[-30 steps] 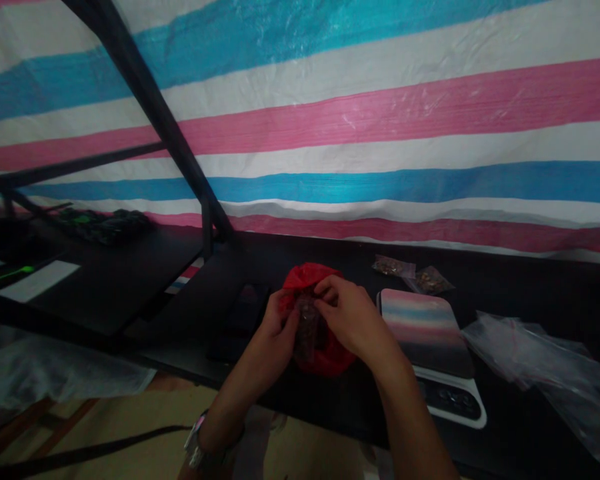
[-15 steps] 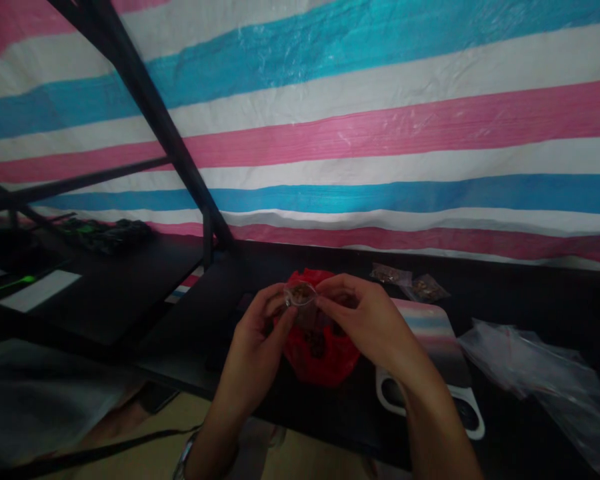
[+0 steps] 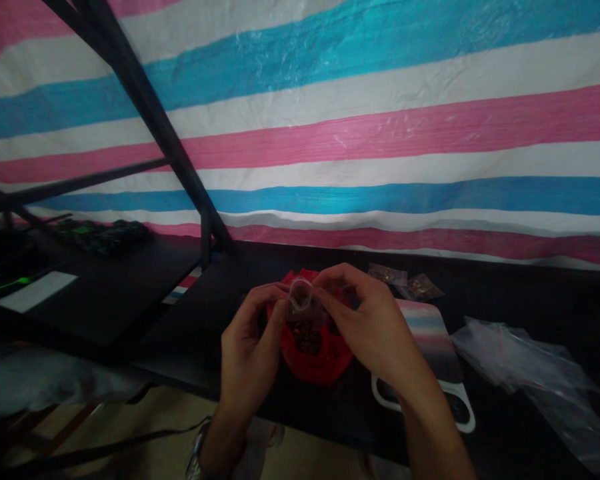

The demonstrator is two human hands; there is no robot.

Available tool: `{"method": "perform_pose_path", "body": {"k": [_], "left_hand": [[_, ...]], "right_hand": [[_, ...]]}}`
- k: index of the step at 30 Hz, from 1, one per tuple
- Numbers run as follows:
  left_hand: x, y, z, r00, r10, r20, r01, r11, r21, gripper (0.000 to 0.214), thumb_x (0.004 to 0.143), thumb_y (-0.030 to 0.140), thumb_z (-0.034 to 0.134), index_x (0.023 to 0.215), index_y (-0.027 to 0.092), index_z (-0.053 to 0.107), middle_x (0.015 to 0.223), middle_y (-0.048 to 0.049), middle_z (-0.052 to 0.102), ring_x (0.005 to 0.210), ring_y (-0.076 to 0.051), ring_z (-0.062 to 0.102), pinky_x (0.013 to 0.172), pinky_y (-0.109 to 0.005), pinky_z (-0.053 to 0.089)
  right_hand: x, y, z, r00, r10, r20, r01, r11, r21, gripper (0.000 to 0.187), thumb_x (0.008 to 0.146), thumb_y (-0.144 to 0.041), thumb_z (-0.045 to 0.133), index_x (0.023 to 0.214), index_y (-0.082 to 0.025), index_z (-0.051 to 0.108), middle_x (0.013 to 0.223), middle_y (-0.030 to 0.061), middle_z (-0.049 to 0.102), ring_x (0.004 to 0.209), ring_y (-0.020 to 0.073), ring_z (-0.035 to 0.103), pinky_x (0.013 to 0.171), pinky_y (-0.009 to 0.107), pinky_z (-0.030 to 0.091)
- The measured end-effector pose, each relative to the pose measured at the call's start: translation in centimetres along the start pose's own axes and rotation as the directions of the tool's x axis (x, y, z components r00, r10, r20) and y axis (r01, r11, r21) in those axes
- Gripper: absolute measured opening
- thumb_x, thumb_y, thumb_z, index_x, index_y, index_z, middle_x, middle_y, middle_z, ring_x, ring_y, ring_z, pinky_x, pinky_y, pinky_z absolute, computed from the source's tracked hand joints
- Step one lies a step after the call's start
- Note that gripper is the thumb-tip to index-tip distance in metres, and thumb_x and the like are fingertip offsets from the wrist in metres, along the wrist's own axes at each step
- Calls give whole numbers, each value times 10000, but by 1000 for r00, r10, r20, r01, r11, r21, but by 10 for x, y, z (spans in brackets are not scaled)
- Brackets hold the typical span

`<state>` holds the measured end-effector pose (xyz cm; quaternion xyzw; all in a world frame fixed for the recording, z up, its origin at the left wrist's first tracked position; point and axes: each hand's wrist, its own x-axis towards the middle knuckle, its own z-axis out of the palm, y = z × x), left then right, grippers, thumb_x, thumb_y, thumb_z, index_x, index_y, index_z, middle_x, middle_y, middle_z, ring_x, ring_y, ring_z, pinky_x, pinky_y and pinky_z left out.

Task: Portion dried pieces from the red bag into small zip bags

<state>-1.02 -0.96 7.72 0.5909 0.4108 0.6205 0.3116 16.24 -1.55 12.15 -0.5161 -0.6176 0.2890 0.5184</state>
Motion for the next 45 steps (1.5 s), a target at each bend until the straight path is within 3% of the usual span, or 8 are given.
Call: {"method": "perform_pose_path", "body": {"k": [4,8,11,17,20,25,37,45], "left_hand": [[-1,0,0,997,-79,-21,77,995,-65,118,1030,315,637,991,227,705,967,-21,705,908,-168,670,850,-277,542],[-3,0,0,991,-133,29,135,985,-110,187,1014,401,666,986,219,697,949,-29,714,879,-170,680,812,-269,560],[-2,1,0,983,-183,28,185,969,-162,249,1001,469,671,969,222,678,895,-12,716,796,-159,688,726,-251,573],[0,-2,1,968,-250,-29,241,953,-183,304,991,510,671,922,214,655,791,21,659,667,-114,605,594,-192,523],[1,-6,1,962,-274,2,267,933,-241,312,972,516,701,941,210,650,810,21,662,691,-115,624,619,-198,539],[3,-13,8,925,-329,191,378,851,-364,281,910,440,783,1000,197,673,887,-14,745,768,-150,708,715,-256,596],[3,-12,19,915,-363,174,402,840,-364,258,867,411,805,942,186,703,874,-25,759,777,-171,724,707,-263,599],[-2,-13,25,909,-361,211,415,833,-365,271,951,467,717,992,202,679,960,-50,771,793,-180,734,706,-277,603]], "right_hand": [[-3,-2,1,995,-86,-51,83,994,-74,18,886,-242,710,903,-245,705,870,10,739,779,169,663,724,277,540],[-4,-1,2,993,-103,-50,98,992,-81,183,902,-236,687,1082,-260,697,937,20,751,842,187,691,785,310,561],[-5,4,6,998,-61,-7,61,998,-6,282,910,-251,693,1189,-269,660,953,22,753,883,199,719,810,322,579],[-4,15,19,995,-21,101,16,999,44,237,999,-292,606,1236,-285,599,1001,27,728,929,191,738,788,301,579],[-3,18,21,997,-36,70,33,999,36,247,1001,-275,607,1247,-285,581,1026,24,725,930,180,735,812,301,570],[-1,22,18,999,-44,26,43,998,39,206,998,-280,608,1203,-278,581,1004,16,720,874,169,711,762,291,551],[-2,23,11,999,-12,33,10,998,69,368,940,-267,688,1295,-295,598,984,3,732,918,187,727,835,320,573],[-3,26,17,999,-50,20,50,998,37,260,931,-215,653,1175,-281,591,951,-7,716,893,175,722,818,305,556]]}}
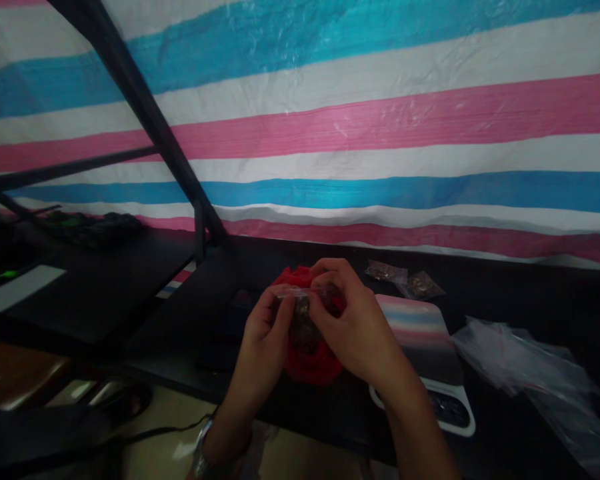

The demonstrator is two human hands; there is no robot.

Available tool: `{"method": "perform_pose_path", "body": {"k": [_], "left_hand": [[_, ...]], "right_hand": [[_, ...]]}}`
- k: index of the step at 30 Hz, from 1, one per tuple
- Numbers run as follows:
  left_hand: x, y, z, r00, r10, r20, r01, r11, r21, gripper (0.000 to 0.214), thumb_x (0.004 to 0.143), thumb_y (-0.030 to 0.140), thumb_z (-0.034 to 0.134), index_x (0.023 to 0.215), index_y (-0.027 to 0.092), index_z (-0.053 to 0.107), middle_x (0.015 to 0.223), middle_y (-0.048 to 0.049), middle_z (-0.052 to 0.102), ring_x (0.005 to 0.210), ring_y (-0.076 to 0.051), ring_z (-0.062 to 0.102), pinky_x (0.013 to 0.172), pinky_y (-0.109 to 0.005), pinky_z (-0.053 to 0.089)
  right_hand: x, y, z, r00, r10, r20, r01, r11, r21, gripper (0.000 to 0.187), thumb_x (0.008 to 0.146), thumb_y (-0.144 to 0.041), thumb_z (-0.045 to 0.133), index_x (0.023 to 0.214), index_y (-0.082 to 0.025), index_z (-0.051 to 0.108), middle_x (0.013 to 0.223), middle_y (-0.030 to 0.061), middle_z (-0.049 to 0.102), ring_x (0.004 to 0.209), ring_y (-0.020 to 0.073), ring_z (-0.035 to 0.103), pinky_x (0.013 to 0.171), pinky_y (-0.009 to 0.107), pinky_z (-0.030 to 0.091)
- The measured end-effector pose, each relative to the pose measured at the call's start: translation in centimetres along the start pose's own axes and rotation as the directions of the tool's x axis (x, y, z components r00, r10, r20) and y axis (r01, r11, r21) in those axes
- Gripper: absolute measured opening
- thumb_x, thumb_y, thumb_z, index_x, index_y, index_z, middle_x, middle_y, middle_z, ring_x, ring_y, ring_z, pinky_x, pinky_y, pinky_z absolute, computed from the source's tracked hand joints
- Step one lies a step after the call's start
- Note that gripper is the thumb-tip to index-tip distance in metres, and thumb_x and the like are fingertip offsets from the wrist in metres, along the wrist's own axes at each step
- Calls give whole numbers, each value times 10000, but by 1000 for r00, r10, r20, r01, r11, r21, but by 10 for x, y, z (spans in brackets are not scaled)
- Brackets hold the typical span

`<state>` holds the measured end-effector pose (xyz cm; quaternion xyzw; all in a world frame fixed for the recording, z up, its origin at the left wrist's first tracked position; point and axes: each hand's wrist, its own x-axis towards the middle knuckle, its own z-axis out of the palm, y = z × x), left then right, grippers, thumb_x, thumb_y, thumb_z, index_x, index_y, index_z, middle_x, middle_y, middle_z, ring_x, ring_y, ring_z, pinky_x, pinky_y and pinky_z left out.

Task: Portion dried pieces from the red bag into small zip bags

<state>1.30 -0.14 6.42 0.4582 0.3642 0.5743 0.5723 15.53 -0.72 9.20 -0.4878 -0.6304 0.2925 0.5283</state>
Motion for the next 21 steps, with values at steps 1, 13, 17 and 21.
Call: {"method": "perform_pose_path", "body": {"k": [1,13,17,21], "left_hand": [[0,-1,0,1000,-3,11,3,1000,3,277,950,470,720,1001,201,682,965,-54,773,801,-184,739,717,-283,608],[1,5,0,998,69,11,-70,996,56,200,908,390,772,900,199,717,888,-34,761,773,-168,727,685,-255,601],[2,11,-7,998,60,8,-61,994,88,204,906,393,772,898,190,753,890,-40,779,804,-175,735,729,-257,607],[3,13,-11,998,48,-35,-45,994,101,226,896,408,786,905,183,773,887,-50,799,808,-187,744,726,-266,612]], "right_hand": [[0,0,1,1000,-6,-6,6,1000,3,248,926,-206,650,1155,-279,591,958,-7,712,904,172,722,827,303,556],[-2,0,2,1000,0,-10,1,995,102,299,932,-194,700,1196,-301,612,943,-40,724,890,140,722,813,259,561],[0,0,0,1000,24,-19,-20,983,183,331,916,-207,724,1215,-293,613,903,-40,743,856,143,728,773,251,569],[1,3,-1,996,68,52,-78,974,212,337,927,-241,721,1244,-289,618,924,-28,748,868,150,733,765,256,578]]}}
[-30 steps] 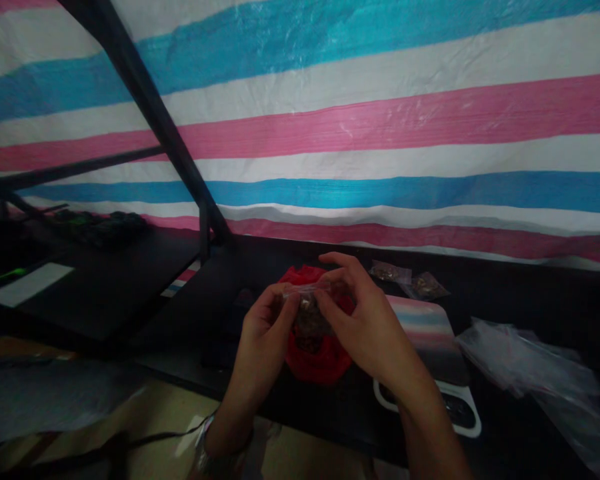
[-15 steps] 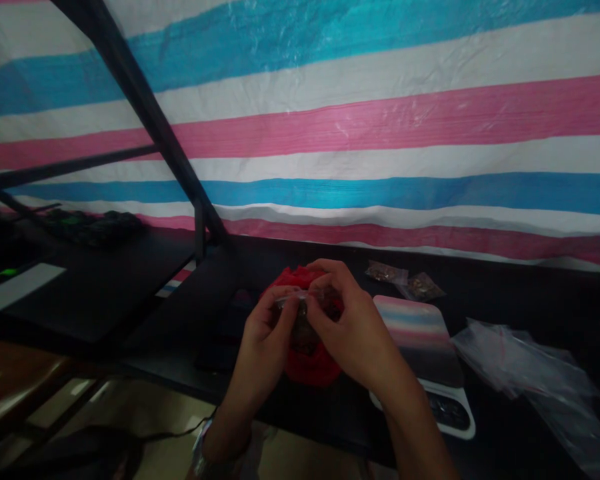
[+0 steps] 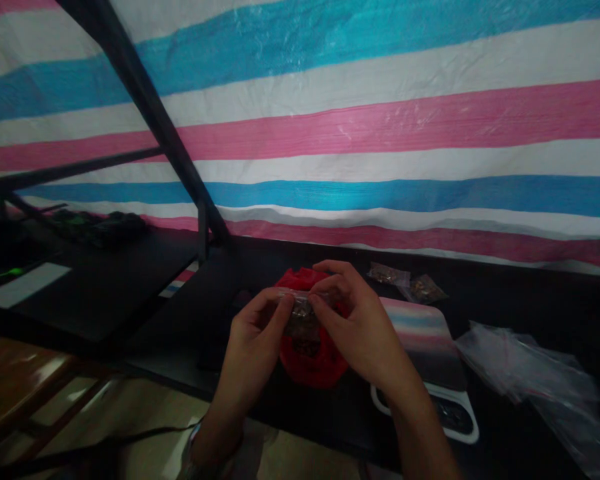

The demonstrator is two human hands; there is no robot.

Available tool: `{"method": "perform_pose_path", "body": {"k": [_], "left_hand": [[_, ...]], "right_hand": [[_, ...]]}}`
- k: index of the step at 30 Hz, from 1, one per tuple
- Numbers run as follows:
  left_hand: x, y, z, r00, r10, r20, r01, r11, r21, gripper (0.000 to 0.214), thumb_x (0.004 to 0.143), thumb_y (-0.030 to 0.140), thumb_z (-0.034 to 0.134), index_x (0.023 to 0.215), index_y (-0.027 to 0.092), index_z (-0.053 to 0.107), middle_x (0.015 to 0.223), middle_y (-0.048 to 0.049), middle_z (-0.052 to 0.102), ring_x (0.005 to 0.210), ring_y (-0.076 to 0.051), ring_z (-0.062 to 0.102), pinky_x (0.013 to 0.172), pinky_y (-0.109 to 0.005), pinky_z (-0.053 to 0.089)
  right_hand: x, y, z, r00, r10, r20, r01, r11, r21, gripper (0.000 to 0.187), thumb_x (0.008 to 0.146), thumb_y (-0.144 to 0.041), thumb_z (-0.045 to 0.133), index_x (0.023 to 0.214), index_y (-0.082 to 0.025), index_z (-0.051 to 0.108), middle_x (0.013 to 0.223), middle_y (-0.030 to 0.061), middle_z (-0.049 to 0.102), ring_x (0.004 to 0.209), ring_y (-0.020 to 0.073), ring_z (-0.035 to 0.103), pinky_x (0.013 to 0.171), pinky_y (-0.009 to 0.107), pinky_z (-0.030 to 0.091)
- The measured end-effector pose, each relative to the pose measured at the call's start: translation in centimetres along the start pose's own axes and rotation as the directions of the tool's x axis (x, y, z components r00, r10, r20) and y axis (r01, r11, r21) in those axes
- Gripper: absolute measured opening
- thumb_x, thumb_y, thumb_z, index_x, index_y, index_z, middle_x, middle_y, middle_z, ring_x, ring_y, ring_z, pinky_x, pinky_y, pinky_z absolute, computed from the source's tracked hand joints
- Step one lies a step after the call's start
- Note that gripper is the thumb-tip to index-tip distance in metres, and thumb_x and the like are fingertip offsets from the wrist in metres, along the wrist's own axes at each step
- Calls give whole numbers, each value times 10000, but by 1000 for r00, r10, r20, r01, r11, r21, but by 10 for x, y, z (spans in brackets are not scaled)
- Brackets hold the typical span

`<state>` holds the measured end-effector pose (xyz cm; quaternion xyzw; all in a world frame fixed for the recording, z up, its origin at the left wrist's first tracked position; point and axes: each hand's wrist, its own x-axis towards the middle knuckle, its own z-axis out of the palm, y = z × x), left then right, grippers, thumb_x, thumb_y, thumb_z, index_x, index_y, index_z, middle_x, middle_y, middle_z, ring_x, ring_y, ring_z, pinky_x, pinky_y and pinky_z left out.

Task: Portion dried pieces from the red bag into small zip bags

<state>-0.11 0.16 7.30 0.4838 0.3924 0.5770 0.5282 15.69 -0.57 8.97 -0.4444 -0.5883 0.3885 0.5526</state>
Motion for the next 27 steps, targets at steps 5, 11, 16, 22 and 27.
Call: {"method": "perform_pose_path", "body": {"k": [5,11,16,22,27], "left_hand": [[-1,-1,-1,999,21,-36,-22,1000,-4,224,910,409,774,881,188,771,847,-32,791,750,-164,729,692,-247,596],[-2,-2,-6,1000,21,-11,-21,999,42,192,916,372,764,896,182,781,881,-41,794,767,-156,715,699,-232,577],[-2,-5,-11,999,40,-33,-37,996,83,191,903,368,771,899,177,777,903,-50,793,832,-178,726,752,-255,578],[-7,-11,-6,999,47,23,-48,996,72,298,929,397,756,1161,210,765,1089,-74,775,975,-191,751,855,-288,615],[-6,-7,-10,987,156,-49,-144,970,196,336,1024,441,641,1281,241,724,1083,-65,762,977,-184,742,885,-304,613]], "right_hand": [[1,-1,6,999,7,31,-5,997,-72,298,937,-222,687,1221,-286,619,943,-23,727,846,142,704,750,256,561],[2,-6,12,999,-43,16,45,986,-160,292,856,-142,648,1110,-272,586,825,-45,661,758,146,652,694,264,532],[4,0,15,1000,-17,25,21,986,-166,336,874,-169,640,1192,-272,610,870,-23,680,814,167,682,721,290,550],[3,-10,-26,993,51,-104,-67,985,-157,274,839,-328,746,1099,-263,689,884,22,737,806,210,717,726,331,588],[-16,-9,-102,869,162,-468,-304,921,-244,259,754,-319,746,1003,-271,695,835,61,755,809,267,740,755,379,602]]}}
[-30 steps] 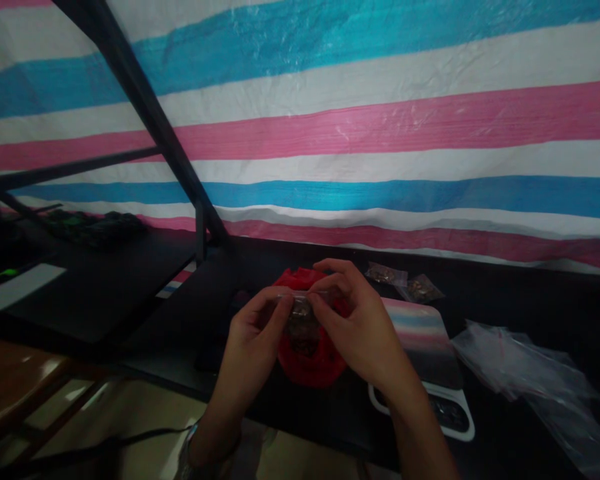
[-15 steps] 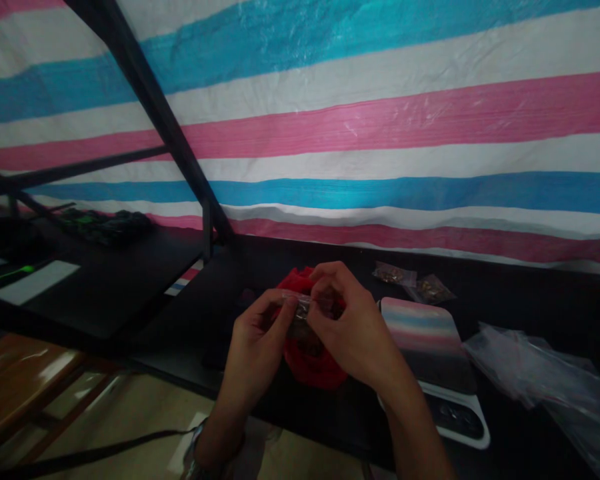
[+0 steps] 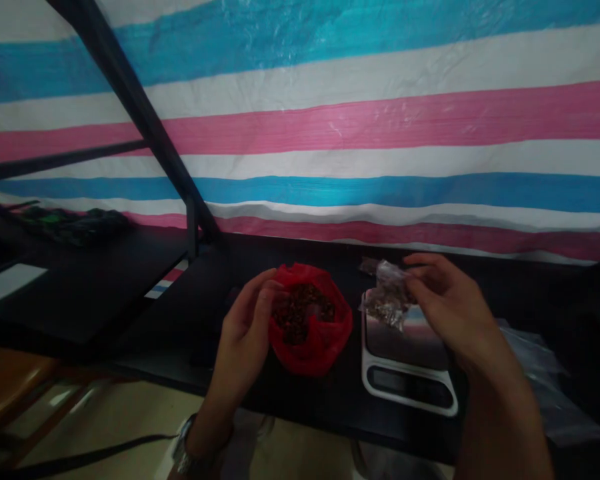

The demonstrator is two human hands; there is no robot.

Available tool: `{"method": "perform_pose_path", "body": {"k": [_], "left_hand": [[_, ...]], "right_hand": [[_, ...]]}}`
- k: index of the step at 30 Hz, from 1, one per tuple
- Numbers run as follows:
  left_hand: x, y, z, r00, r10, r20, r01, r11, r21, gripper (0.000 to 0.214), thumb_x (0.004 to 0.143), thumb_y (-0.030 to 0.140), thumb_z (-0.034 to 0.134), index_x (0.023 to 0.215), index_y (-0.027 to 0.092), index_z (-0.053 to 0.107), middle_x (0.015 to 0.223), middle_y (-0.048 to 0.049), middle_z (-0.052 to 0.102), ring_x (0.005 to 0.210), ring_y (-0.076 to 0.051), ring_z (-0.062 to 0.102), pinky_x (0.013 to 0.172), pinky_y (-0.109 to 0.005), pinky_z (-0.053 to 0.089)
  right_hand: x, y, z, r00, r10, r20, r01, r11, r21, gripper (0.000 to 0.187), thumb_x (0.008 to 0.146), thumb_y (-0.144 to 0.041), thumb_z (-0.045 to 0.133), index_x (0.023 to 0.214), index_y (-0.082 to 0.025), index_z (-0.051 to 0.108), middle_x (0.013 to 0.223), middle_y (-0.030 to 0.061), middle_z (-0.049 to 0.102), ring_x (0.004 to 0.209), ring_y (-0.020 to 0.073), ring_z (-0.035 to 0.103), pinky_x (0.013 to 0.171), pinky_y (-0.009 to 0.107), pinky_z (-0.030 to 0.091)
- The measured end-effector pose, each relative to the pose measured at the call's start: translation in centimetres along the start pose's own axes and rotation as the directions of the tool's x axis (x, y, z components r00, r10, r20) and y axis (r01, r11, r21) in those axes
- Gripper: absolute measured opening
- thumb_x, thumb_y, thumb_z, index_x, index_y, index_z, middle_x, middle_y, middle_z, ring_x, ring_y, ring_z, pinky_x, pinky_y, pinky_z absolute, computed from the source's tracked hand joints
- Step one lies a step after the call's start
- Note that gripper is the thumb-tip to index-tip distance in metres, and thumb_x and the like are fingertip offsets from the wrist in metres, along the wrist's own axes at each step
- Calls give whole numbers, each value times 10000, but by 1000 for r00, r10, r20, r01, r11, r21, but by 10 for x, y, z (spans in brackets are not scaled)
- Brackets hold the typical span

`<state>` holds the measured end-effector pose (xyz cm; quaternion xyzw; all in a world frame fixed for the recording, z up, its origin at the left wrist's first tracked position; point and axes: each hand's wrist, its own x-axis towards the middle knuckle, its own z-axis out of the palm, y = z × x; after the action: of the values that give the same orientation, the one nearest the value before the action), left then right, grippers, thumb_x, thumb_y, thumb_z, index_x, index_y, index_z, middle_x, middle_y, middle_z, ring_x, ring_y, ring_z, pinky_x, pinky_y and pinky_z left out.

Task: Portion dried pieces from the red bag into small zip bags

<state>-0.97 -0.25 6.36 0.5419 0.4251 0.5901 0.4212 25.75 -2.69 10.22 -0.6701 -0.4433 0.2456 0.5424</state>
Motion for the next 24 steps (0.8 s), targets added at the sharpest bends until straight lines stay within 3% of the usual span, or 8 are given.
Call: {"method": "perform_pose_path", "body": {"k": [4,9,12,16,21,24], "left_hand": [[7,-4,-9,998,53,-32,-51,996,74,281,1041,418,609,1205,234,745,970,-32,752,891,-163,718,824,-271,582],[10,-8,-14,993,95,-65,-88,991,104,277,1041,433,603,1153,218,737,932,-18,736,851,-155,698,813,-268,555],[10,-8,-14,985,137,-103,-125,985,115,262,1041,422,594,1039,209,747,864,-7,712,804,-150,671,788,-263,539],[9,-8,-14,968,170,-183,-150,982,116,252,1036,378,590,938,202,741,786,9,671,754,-141,640,766,-257,529],[8,-11,-14,937,221,-269,-211,975,69,202,1009,330,614,918,198,736,757,19,653,695,-126,620,700,-244,516],[9,-12,-14,923,237,-303,-231,971,57,175,990,297,622,909,196,739,747,21,648,685,-125,611,678,-245,503]], "right_hand": [[8,37,-26,985,161,62,-142,958,-248,204,733,-275,690,933,-237,703,838,95,781,769,295,748,725,423,602],[13,50,-36,984,-10,-175,-57,927,-370,293,837,-283,608,1081,-196,743,1085,154,801,1007,317,766,944,484,585],[13,46,-45,969,-9,-245,-92,914,-395,303,854,-291,587,1073,-192,772,1065,154,813,997,330,770,930,491,583],[12,48,-53,975,22,-220,-119,890,-441,284,833,-278,582,990,-198,804,986,129,834,933,313,786,851,438,588],[12,57,-50,990,-43,-137,-25,890,-456,256,830,-330,600,921,-239,821,936,90,846,885,291,784,815,404,588],[12,58,-46,992,-27,-123,-32,892,-450,274,845,-342,589,925,-229,826,956,102,846,898,296,784,817,403,590]]}}
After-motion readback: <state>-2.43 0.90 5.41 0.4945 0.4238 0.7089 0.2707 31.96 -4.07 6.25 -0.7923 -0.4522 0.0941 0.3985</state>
